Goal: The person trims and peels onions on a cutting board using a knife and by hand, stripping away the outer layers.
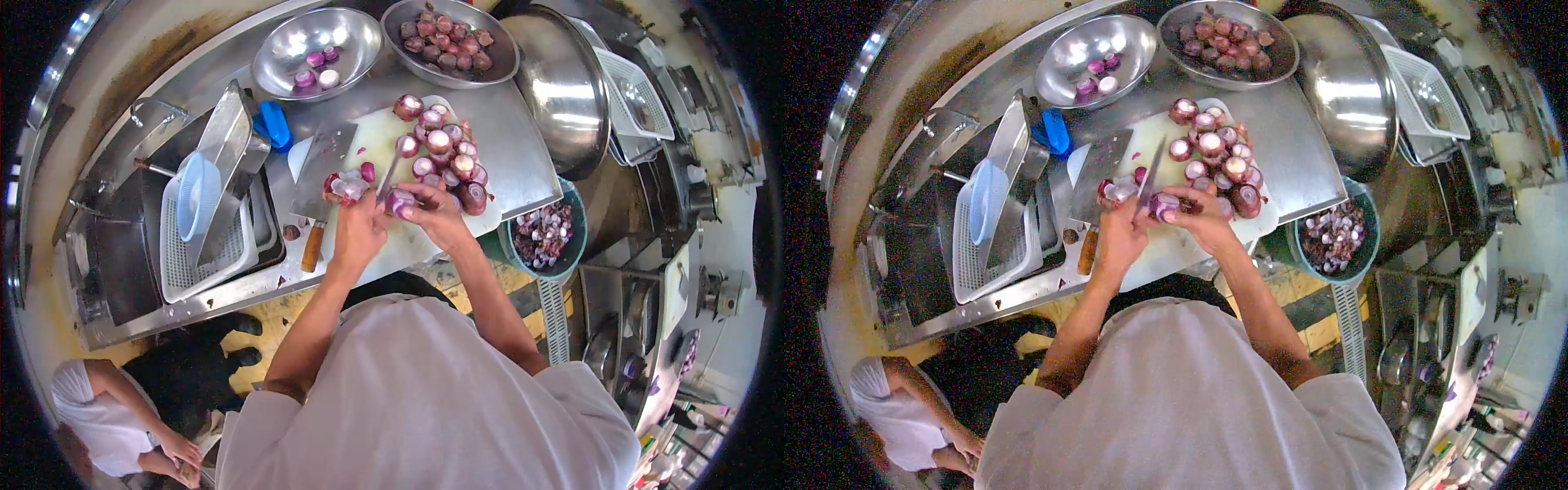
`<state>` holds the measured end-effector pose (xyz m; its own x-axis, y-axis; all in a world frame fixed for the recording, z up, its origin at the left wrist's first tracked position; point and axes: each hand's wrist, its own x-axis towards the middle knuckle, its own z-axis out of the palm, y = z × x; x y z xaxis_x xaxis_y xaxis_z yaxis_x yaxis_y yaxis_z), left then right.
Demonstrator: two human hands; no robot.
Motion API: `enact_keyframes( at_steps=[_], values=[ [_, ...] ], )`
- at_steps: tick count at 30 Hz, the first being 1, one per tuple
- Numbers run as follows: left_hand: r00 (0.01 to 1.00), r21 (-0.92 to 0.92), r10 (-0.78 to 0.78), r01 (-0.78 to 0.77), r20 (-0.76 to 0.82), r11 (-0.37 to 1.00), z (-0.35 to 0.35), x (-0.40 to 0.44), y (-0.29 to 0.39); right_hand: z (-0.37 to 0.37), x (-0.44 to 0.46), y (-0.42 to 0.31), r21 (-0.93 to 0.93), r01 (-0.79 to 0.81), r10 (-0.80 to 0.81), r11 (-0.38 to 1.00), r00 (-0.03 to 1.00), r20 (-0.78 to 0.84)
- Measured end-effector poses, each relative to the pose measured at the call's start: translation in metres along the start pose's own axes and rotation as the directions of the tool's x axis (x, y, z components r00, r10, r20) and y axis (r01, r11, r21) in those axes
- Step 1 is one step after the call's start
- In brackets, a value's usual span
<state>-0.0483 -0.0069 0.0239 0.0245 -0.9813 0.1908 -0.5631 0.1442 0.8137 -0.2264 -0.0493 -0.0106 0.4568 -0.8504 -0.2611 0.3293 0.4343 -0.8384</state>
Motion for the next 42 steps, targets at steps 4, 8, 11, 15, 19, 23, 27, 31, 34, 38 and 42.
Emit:
enact_keyframes(
  at_steps=[4, 8, 11, 15, 19, 23, 27, 31, 34, 38, 42],
  values=[
    [1.0, 0.08, -0.014, 0.015, -0.014, 0.997, -0.012, 0.007, -0.004, -0.003, -0.007, -0.003, 0.073, -0.04, 0.033, 0.997, 0.996, 0.089],
    [0.995, -0.063, -0.095, 0.093, -0.014, 0.994, -0.013, 0.008, -0.006, -0.001, -0.001, -0.005, 0.225, -0.083, 0.049, 0.971, 0.987, 0.153],
    [0.987, -0.183, -0.162, 0.156, -0.017, 0.971, -0.018, 0.008, 0.001, 0.0, -0.002, -0.007, 0.159, -0.072, 0.049, 0.985, 0.989, 0.142],
    [0.974, -0.309, -0.219, 0.191, -0.056, 0.932, -0.025, 0.009, 0.006, 0.003, -0.003, -0.014, 0.268, -0.088, 0.046, 0.959, 0.986, 0.159],
    [0.983, -0.28, -0.184, 0.17, -0.023, 0.945, -0.031, 0.006, 0.006, 0.011, -0.001, -0.012, 0.219, -0.105, 0.083, 0.97, 0.991, 0.108],
    [0.931, -0.297, -0.356, 0.32, -0.074, 0.9, -0.043, 0.012, -0.022, 0.009, -0.002, -0.015, 0.214, -0.123, 0.084, 0.969, 0.98, 0.179],
    [0.929, -0.281, -0.334, 0.281, -0.161, 0.918, -0.045, 0.008, -0.028, 0.0, 0.003, -0.016, 0.389, -0.297, 0.128, 0.872, 0.906, 0.404],
    [0.938, -0.265, -0.291, 0.236, -0.191, 0.935, -0.051, 0.006, -0.02, -0.001, 0.008, -0.003, 0.285, -0.195, 0.128, 0.939, 0.963, 0.237],
    [0.928, -0.185, -0.266, 0.223, -0.261, 0.957, -0.057, 0.007, -0.04, 0.002, 0.004, -0.015, 0.31, -0.162, 0.084, 0.937, 0.964, 0.252],
    [0.878, -0.185, -0.357, 0.312, -0.319, 0.932, -0.063, 0.006, -0.049, -0.005, 0.004, -0.027, 0.418, -0.272, 0.089, 0.867, 0.909, 0.406],
    [0.994, 0.205, -0.094, 0.103, -0.051, 0.973, -0.054, 0.0, -0.064, -0.011, 0.018, -0.01, 0.489, -0.199, 0.191, 0.849, 0.979, 0.067]
  ],
)
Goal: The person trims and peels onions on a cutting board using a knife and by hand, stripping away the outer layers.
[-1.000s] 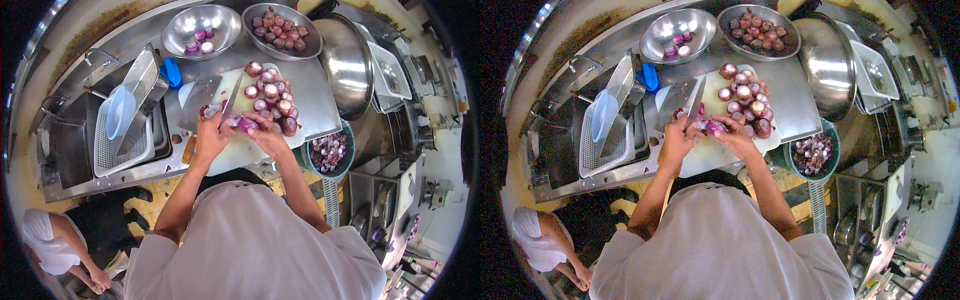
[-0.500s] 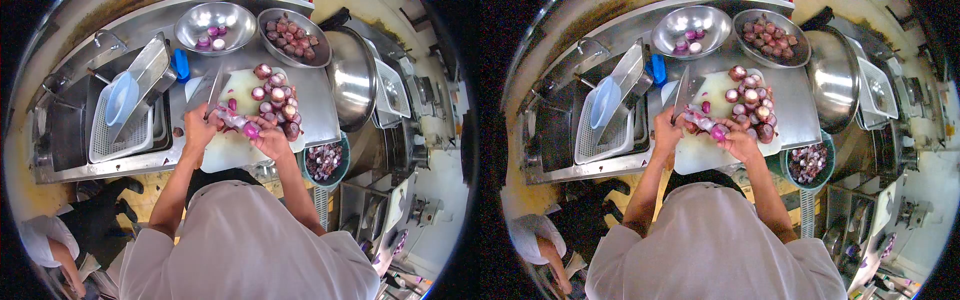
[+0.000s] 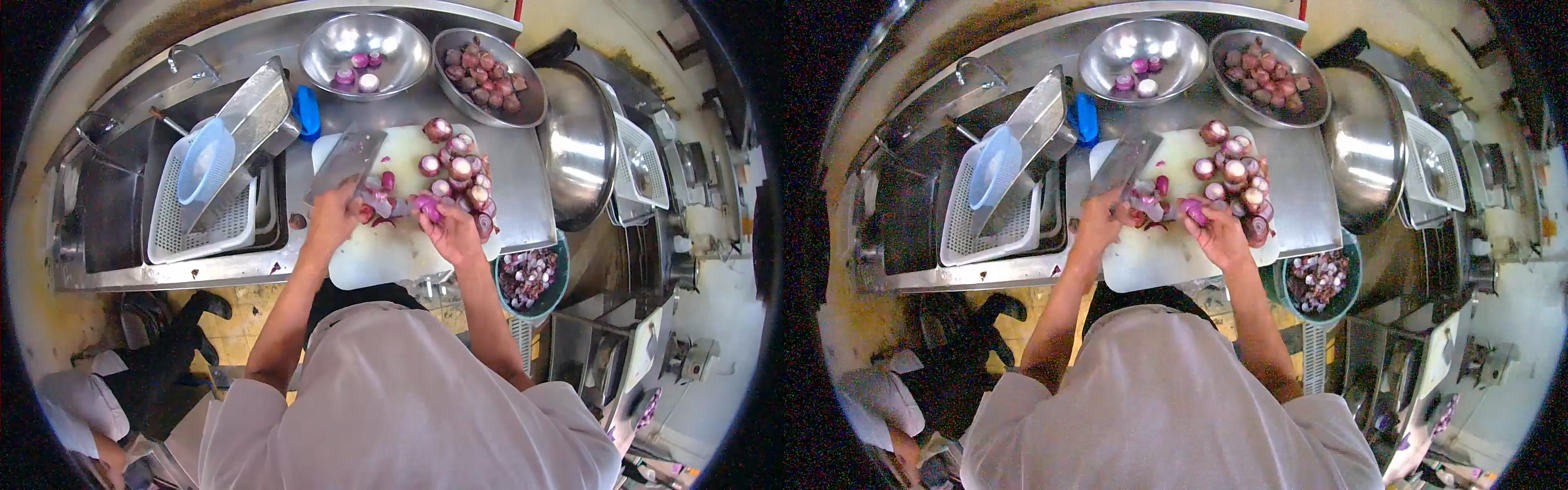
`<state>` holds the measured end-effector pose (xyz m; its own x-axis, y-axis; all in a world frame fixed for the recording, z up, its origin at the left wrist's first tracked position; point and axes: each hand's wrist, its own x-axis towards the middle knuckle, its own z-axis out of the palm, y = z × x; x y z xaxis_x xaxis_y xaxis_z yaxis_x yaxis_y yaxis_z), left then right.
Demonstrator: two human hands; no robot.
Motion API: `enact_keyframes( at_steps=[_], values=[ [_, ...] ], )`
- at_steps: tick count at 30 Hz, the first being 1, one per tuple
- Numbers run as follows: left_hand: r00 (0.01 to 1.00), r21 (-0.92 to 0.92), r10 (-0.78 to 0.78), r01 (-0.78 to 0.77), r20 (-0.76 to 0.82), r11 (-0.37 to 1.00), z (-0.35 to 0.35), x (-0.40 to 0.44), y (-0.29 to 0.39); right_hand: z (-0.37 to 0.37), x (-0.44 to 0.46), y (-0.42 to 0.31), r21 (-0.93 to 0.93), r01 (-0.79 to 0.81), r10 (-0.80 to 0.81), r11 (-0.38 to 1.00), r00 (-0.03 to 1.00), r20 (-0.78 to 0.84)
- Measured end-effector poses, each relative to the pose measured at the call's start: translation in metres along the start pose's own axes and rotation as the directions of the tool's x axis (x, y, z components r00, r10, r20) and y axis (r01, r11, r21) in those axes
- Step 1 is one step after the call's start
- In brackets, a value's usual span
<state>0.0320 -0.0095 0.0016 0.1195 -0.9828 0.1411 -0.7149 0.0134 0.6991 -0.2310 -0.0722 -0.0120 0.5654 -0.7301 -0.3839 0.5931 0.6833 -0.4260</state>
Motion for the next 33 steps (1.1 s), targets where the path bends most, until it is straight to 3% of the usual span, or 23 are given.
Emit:
enact_keyframes(
  at_steps=[1, 3, 4, 6, 10, 11, 12, 13, 14, 15, 16, 18, 20, 21, 23, 24, 25, 26, 27, 28, 30, 31, 33],
  values=[
    [0.996, -0.137, -0.058, 0.049, -0.062, 0.989, 0.006, -0.002, 0.006, 0.004, 0.008, 0.0, -0.004, -0.003, 0.003, 1.0, 1.0, 0.009],
    [0.955, -0.375, -0.298, 0.278, 0.005, 0.884, -0.002, -0.008, 0.023, 0.013, 0.036, -0.003, 0.081, 0.039, -0.03, 0.996, 0.994, -0.109],
    [0.955, -0.37, -0.296, 0.28, 0.013, 0.886, -0.006, -0.009, 0.024, 0.006, 0.06, -0.006, -0.458, 0.257, -0.264, 0.851, 0.963, 0.05],
    [0.953, -0.416, -0.303, 0.28, 0.01, 0.865, -0.012, -0.013, 0.022, 0.048, 0.099, -0.029, 0.173, 0.156, -0.162, 0.972, 0.987, 0.019],
    [0.943, -0.298, -0.331, 0.322, 0.023, 0.898, -0.027, -0.022, 0.02, 0.125, 0.112, -0.082, 0.066, 0.153, -0.16, 0.986, 0.978, 0.133],
    [0.948, -0.362, -0.317, 0.287, -0.023, 0.887, -0.03, -0.026, 0.02, 0.128, 0.111, -0.084, -0.368, 0.342, -0.347, 0.865, 0.936, 0.053],
    [0.949, -0.425, -0.307, 0.248, -0.075, 0.87, -0.033, -0.03, 0.02, 0.13, 0.112, -0.086, -0.737, 0.399, -0.531, 0.546, 0.845, 0.064],
    [0.948, -0.43, -0.308, 0.247, -0.077, 0.868, -0.035, -0.034, 0.019, 0.101, 0.126, -0.092, -0.918, 0.396, -0.536, 0.013, 0.778, 0.328],
    [0.937, -0.44, -0.345, 0.287, -0.056, 0.851, -0.038, -0.038, 0.019, 0.08, 0.127, -0.093, -0.905, 0.261, -0.329, -0.337, 0.868, 0.373],
    [0.924, -0.449, -0.382, 0.326, -0.037, 0.832, -0.039, -0.042, 0.018, 0.064, 0.128, -0.09, -0.733, 0.17, -0.116, -0.658, 0.94, 0.322],
    [0.921, -0.452, -0.386, 0.327, -0.043, 0.83, -0.039, -0.046, 0.017, 0.048, 0.12, -0.074, -0.602, 0.17, -0.087, -0.78, 0.923, 0.374],
    [0.888, -0.464, -0.46, 0.412, 0.011, 0.784, -0.038, -0.051, 0.013, 0.021, 0.12, -0.051, -0.451, 0.164, -0.051, -0.877, 0.902, 0.428],
    [0.907, -0.457, -0.421, 0.368, -0.016, 0.81, -0.04, -0.054, 0.015, 0.003, 0.13, -0.043, -0.348, 0.068, -0.083, -0.935, 0.912, 0.402],
    [0.923, -0.451, -0.384, 0.327, -0.039, 0.831, -0.042, -0.055, 0.015, 0.007, 0.131, -0.049, -0.351, 0.068, -0.086, -0.934, 0.91, 0.406],
    [0.927, -0.417, -0.375, 0.33, -0.028, 0.847, -0.046, -0.056, 0.011, 0.022, 0.125, -0.069, -0.827, 0.143, -0.155, -0.544, 0.951, 0.267],
    [0.93, -0.389, -0.366, 0.331, -0.019, 0.86, -0.046, -0.056, 0.01, 0.024, 0.12, -0.072, -0.828, 0.137, -0.161, -0.544, 0.951, 0.263],
    [0.932, -0.389, -0.361, 0.328, -0.013, 0.861, -0.045, -0.055, 0.01, 0.025, 0.112, -0.072, -0.981, 0.192, -0.219, 0.013, 0.958, 0.184],
    [0.92, -0.402, -0.392, 0.368, 0.025, 0.838, -0.045, -0.054, 0.011, 0.026, 0.105, -0.072, -0.799, 0.207, -0.228, 0.564, 0.969, 0.09],
    [0.905, -0.412, -0.421, 0.408, 0.064, 0.815, -0.044, -0.053, 0.012, 0.025, 0.097, -0.074, -0.596, 0.175, -0.193, 0.784, 0.981, 0.034],
    [0.908, -0.41, -0.413, 0.404, 0.071, 0.818, -0.043, -0.052, 0.013, 0.026, 0.087, -0.072, -0.593, 0.18, -0.203, 0.785, 0.979, 0.03],
    [0.867, -0.408, -0.427, 0.497, 0.256, 0.766, -0.037, -0.049, 0.016, 0.029, 0.066, -0.063, -0.239, 0.111, -0.083, 0.965, 0.989, 0.125],
    [0.862, -0.385, -0.41, 0.501, 0.298, 0.775, -0.034, -0.046, 0.022, 0.035, 0.058, -0.055, -0.289, 0.129, -0.136, 0.948, 0.991, -0.006],
    [0.874, -0.383, -0.339, 0.463, 0.349, 0.8, -0.031, -0.038, 0.048, 0.033, 0.055, -0.043, -0.225, 0.132, -0.145, 0.965, 0.988, -0.044]
  ],
)
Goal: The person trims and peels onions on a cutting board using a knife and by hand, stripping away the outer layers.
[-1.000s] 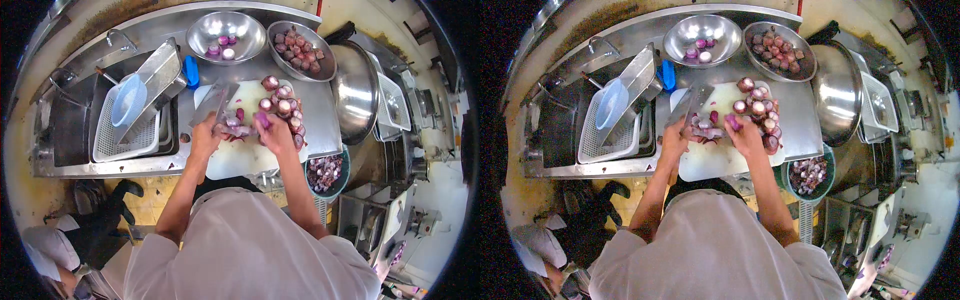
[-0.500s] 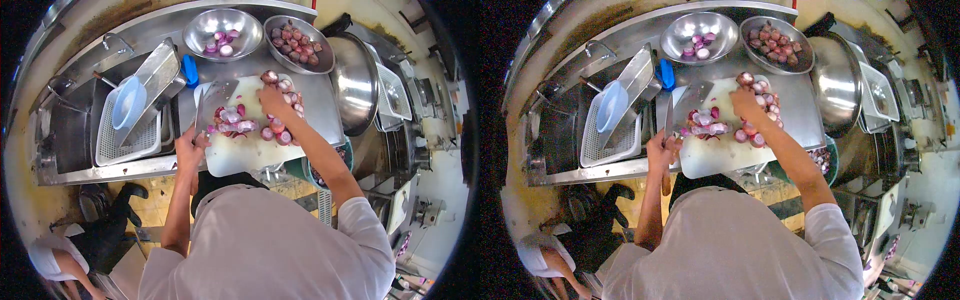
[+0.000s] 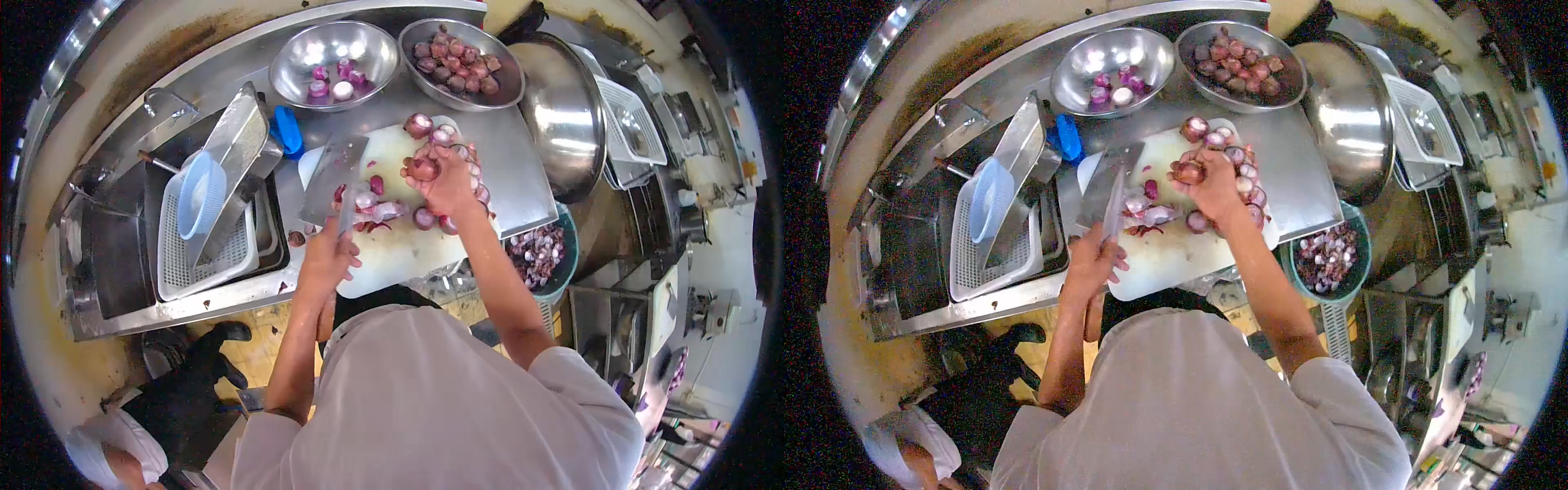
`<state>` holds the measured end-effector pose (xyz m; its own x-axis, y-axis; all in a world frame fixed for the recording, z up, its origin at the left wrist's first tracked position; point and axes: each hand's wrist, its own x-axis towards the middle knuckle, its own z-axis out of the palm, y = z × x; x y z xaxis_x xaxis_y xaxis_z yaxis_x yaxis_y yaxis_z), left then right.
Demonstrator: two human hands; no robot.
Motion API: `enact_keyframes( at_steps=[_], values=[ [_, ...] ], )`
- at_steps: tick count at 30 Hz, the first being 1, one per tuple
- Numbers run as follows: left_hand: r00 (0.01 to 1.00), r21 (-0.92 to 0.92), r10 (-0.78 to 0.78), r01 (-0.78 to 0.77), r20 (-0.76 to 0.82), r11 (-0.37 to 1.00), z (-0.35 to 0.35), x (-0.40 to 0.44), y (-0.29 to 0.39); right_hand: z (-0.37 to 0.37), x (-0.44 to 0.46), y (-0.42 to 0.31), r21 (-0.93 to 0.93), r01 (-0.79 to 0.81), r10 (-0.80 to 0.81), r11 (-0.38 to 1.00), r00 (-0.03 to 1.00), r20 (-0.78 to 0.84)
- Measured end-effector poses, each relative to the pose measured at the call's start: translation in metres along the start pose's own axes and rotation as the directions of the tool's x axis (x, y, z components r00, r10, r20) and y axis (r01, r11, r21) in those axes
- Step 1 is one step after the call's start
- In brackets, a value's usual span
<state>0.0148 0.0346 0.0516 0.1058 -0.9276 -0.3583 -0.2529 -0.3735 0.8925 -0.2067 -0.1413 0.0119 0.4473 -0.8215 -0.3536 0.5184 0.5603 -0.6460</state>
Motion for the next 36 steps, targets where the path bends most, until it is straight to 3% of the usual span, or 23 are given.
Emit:
enact_keyframes(
  at_steps=[1, 3, 5, 6, 10, 12, 13, 16, 18, 19, 21, 22, 23, 25, 28, 30, 33, 36],
  values=[
    [0.997, 0.01, 0.038, -0.039, 0.065, 0.999, 0.008, 0.0, 0.014, 0.0, -0.001, 0.007, 0.06, -0.009, 0.011, 0.998, 1.0, -0.028],
    [0.992, 0.104, 0.09, -0.099, 0.084, 0.99, 0.024, 0.003, 0.033, 0.006, -0.002, 0.021, -0.013, 0.086, -0.087, 0.996, 0.993, -0.086],
    [0.971, 0.276, 0.16, -0.204, 0.175, 0.939, 0.036, 0.005, 0.056, 0.012, -0.002, 0.028, -0.165, 0.263, -0.293, 0.951, 0.934, -0.202],
    [0.953, 0.335, 0.271, -0.302, 0.136, 0.893, 0.046, 0.011, 0.053, 0.017, 0.001, 0.029, -0.216, 0.302, -0.349, 0.929, 0.908, -0.231],
    [0.952, 0.389, 0.279, -0.307, 0.128, 0.869, 0.058, 0.013, 0.063, 0.016, -0.004, 0.035, -0.4, 0.403, -0.52, 0.823, 0.817, -0.247],
    [0.987, 0.291, -0.015, -0.033, 0.161, 0.956, 0.057, 0.008, 0.084, 0.0, 0.001, 0.048, -0.626, 0.336, -0.588, 0.704, 0.77, -0.247],
    [0.987, 0.291, -0.017, -0.031, 0.162, 0.956, 0.059, 0.011, 0.084, -0.008, 0.004, 0.055, -0.693, 0.303, -0.608, 0.654, 0.755, -0.244],
    [0.988, 0.302, -0.025, -0.023, 0.154, 0.953, 0.068, 0.022, 0.069, -0.016, 0.014, 0.072, -0.651, 0.344, -0.64, 0.677, 0.711, -0.291],
    [0.958, 0.378, 0.285, -0.275, 0.03, 0.884, 0.081, 0.031, 0.044, -0.016, 0.016, 0.079, -0.531, 0.332, -0.569, 0.779, 0.73, -0.378],
    [0.958, 0.378, 0.284, -0.275, 0.032, 0.884, 0.084, 0.032, 0.038, -0.016, 0.014, 0.08, -0.476, 0.321, -0.529, 0.819, 0.744, -0.408],
    [0.888, 0.509, 0.459, -0.385, -0.023, 0.77, 0.089, 0.033, 0.033, -0.012, 0.008, 0.078, -0.284, 0.285, -0.392, 0.915, 0.793, -0.466],
    [0.888, 0.508, 0.459, -0.385, -0.022, 0.77, 0.092, 0.032, 0.034, -0.008, 0.004, 0.076, -0.143, 0.254, -0.291, 0.957, 0.829, -0.478],
    [0.913, 0.475, 0.406, -0.343, -0.033, 0.81, 0.094, 0.032, 0.035, -0.004, 0.0, 0.073, -0.143, 0.254, -0.292, 0.957, 0.829, -0.478],
    [0.935, 0.439, 0.352, -0.299, -0.041, 0.847, 0.096, 0.032, 0.034, 0.007, -0.01, 0.064, 0.118, 0.172, -0.093, 0.978, 0.865, -0.493],
    [0.935, 0.499, 0.355, -0.298, -0.021, 0.814, 0.099, 0.032, 0.027, 0.015, -0.017, 0.06, 0.172, 0.176, -0.06, 0.969, 0.847, -0.528],
    [0.85, 0.591, 0.517, -0.37, -0.095, 0.717, 0.1, 0.027, 0.027, 0.014, -0.012, 0.065, 0.124, 0.206, -0.102, 0.971, 0.819, -0.564],
    [0.811, 0.56, 0.544, -0.354, -0.216, 0.749, 0.103, 0.026, 0.023, 0.014, -0.014, 0.068, 0.135, 0.247, -0.117, 0.96, 0.785, -0.608],
    [0.832, 0.459, 0.525, -0.402, -0.177, 0.792, 0.084, 0.034, 0.023, 0.032, -0.033, 0.054, 0.229, 0.221, -0.043, 0.948, 0.803, -0.595]
  ],
)
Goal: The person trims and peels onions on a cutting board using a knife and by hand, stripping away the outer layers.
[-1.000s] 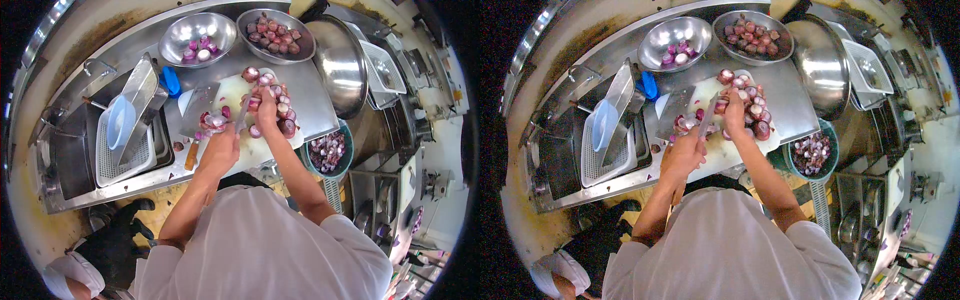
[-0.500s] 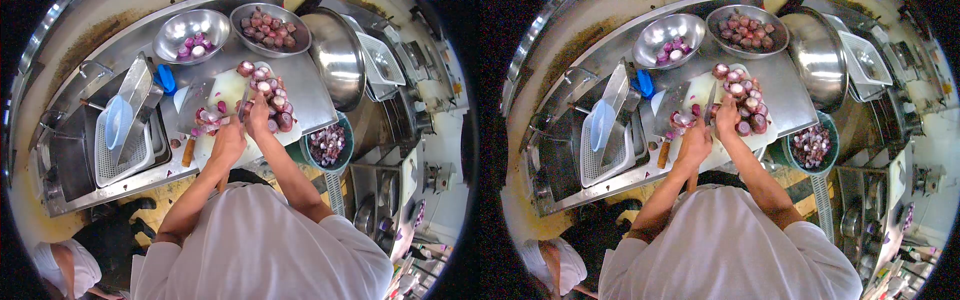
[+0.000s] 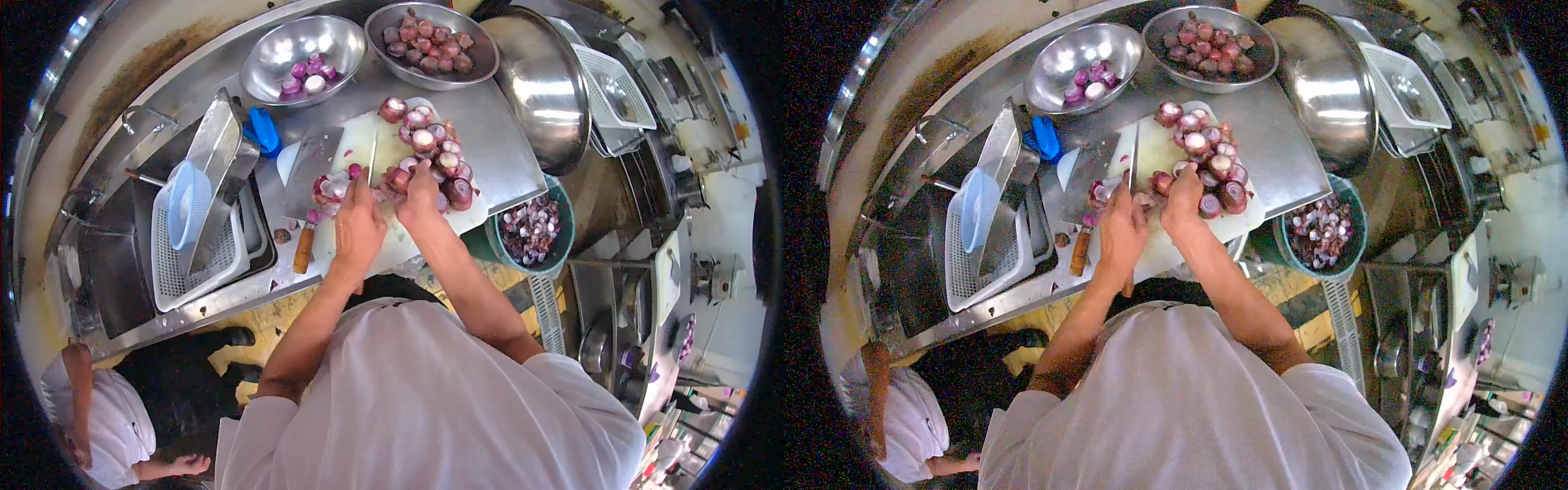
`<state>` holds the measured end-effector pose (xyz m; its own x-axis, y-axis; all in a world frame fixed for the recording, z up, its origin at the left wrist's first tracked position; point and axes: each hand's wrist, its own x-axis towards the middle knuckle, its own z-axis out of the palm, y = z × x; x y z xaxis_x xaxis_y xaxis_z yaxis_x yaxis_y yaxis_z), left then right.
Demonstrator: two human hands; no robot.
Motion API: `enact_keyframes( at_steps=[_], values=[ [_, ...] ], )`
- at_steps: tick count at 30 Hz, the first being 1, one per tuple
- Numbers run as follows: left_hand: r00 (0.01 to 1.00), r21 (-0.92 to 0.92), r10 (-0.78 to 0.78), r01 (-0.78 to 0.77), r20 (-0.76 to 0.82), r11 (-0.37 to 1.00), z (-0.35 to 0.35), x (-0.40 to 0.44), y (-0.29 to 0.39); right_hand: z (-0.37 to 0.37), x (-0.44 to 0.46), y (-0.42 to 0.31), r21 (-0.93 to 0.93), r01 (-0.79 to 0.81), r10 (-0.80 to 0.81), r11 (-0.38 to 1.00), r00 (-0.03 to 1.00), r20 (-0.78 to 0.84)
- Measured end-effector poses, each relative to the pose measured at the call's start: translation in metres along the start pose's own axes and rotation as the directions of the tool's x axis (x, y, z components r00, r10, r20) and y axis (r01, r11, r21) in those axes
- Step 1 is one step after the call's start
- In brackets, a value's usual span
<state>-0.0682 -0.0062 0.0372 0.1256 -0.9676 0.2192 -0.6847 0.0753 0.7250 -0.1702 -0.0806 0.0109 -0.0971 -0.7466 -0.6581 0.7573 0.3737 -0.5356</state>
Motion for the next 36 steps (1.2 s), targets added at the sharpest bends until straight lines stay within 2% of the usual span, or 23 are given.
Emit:
enact_keyframes(
  at_steps=[2, 3, 4, 6, 8, 10, 11, 13, 14, 15, 17, 19, 20, 22, 23, 25, 27, 29, 30, 31, 33, 34, 36],
  values=[
    [0.997, -0.041, 0.065, -0.063, 0.047, 0.997, -0.006, 0.006, 0.001, 0.001, -0.005, -0.001, 0.003, -0.057, 0.057, 0.998, 0.998, 0.013],
    [0.987, -0.082, 0.133, -0.126, 0.087, 0.989, -0.009, 0.008, 0.003, 0.003, -0.005, 0.0, 0.072, -0.038, 0.035, 0.997, 0.999, 0.036],
    [0.987, -0.082, 0.133, -0.126, 0.086, 0.989, -0.011, 0.009, 0.005, 0.005, -0.005, 0.001, 0.141, -0.02, 0.012, 0.99, 0.998, 0.057],
    [0.966, -0.028, 0.251, -0.25, 0.052, 0.968, -0.011, 0.011, 0.01, 0.008, -0.01, 0.001, 0.085, -0.023, 0.021, 0.996, 0.999, 0.03],
    [0.979, -0.013, 0.196, -0.196, 0.053, 0.981, -0.005, 0.01, 0.012, 0.005, -0.008, 0.003, 0.028, -0.029, 0.028, 0.999, 1.0, 0.001],
    [0.988, 0.001, 0.142, -0.142, 0.053, 0.99, 0.003, 0.01, 0.008, -0.002, 0.0, 0.008, 0.019, 0.009, -0.012, 1.0, 0.993, 0.117],
    [0.992, 0.013, 0.128, -0.128, 0.017, 0.992, 0.009, 0.01, 0.003, -0.005, 0.004, 0.012, 0.02, 0.009, -0.012, 1.0, 0.993, 0.116],
    [0.993, 0.026, 0.114, -0.113, -0.02, 0.993, 0.009, 0.011, 0.003, -0.001, 0.001, 0.016, 0.017, 0.041, -0.04, 0.999, 0.999, -0.027],
    [0.999, 0.023, 0.036, -0.036, 0.001, 0.999, 0.008, 0.01, 0.002, -0.001, -0.001, 0.016, 0.019, 0.041, -0.04, 0.999, 0.999, -0.03],
    [0.999, 0.022, -0.041, 0.04, 0.026, 0.999, 0.006, 0.01, 0.003, -0.004, -0.001, 0.016, 0.009, 0.027, -0.028, 1.0, 0.999, 0.035],
    [0.999, 0.016, -0.039, 0.039, 0.017, 0.999, 0.003, 0.012, 0.001, -0.011, 0.0, 0.013, 0.002, 0.018, -0.018, 1.0, 0.995, 0.095],
    [0.999, 0.016, -0.041, 0.041, 0.002, 0.999, -0.002, 0.014, 0.002, -0.023, -0.003, 0.003, -0.19, 0.025, 0.052, 0.981, 0.92, 0.389],
    [1.0, 0.005, -0.008, 0.008, -0.018, 1.0, -0.005, 0.014, 0.005, -0.028, -0.007, 0.0, -0.189, 0.022, 0.054, 0.982, 0.92, 0.388],
    [0.999, -0.006, 0.026, -0.026, -0.034, 1.0, -0.006, 0.013, 0.006, -0.034, -0.02, -0.012, -0.394, 0.164, 0.093, 0.905, 0.826, 0.556],
    [0.997, -0.001, 0.055, -0.055, -0.046, 0.998, -0.005, 0.014, 0.004, -0.041, -0.018, -0.016, -0.392, 0.164, 0.09, 0.905, 0.828, 0.554],
    [0.995, 0.005, 0.089, -0.088, -0.055, 0.996, -0.003, 0.017, -0.003, -0.052, -0.014, -0.021, -0.445, 0.283, 0.052, 0.85, 0.794, 0.605],
    [0.999, -0.098, -0.037, 0.035, -0.019, 0.995, 0.001, 0.02, -0.017, -0.062, -0.014, -0.029, -0.412, 0.26, 0.079, 0.873, 0.759, 0.646],
    [0.996, -0.144, -0.085, 0.086, 0.014, 0.986, 0.008, 0.021, -0.029, -0.067, -0.015, -0.035, -0.379, 0.238, 0.098, 0.894, 0.722, 0.685],
    [0.99, -0.188, -0.136, 0.143, 0.046, 0.972, 0.007, 0.023, -0.025, -0.067, -0.017, -0.039, -0.336, 0.174, 0.127, 0.926, 0.694, 0.709],
    [0.99, -0.187, -0.13, 0.138, 0.053, 0.973, 0.006, 0.024, -0.02, -0.068, -0.018, -0.042, -0.292, 0.107, 0.151, 0.95, 0.663, 0.733],
    [0.985, -0.344, -0.16, 0.17, 0.057, 0.923, -0.002, 0.024, -0.004, -0.07, -0.018, -0.044, -0.226, 0.048, 0.141, 0.973, 0.649, 0.747],
    [0.986, -0.341, -0.152, 0.165, 0.062, 0.926, -0.006, 0.025, 0.005, -0.069, -0.018, -0.045, -0.166, -0.013, 0.138, 0.986, 0.63, 0.764],
    [0.971, -0.389, -0.2, 0.235, 0.128, 0.891, -0.011, 0.025, 0.019, -0.066, -0.018, -0.045, -0.142, -0.007, 0.114, 0.99, 0.642, 0.758]
  ],
)
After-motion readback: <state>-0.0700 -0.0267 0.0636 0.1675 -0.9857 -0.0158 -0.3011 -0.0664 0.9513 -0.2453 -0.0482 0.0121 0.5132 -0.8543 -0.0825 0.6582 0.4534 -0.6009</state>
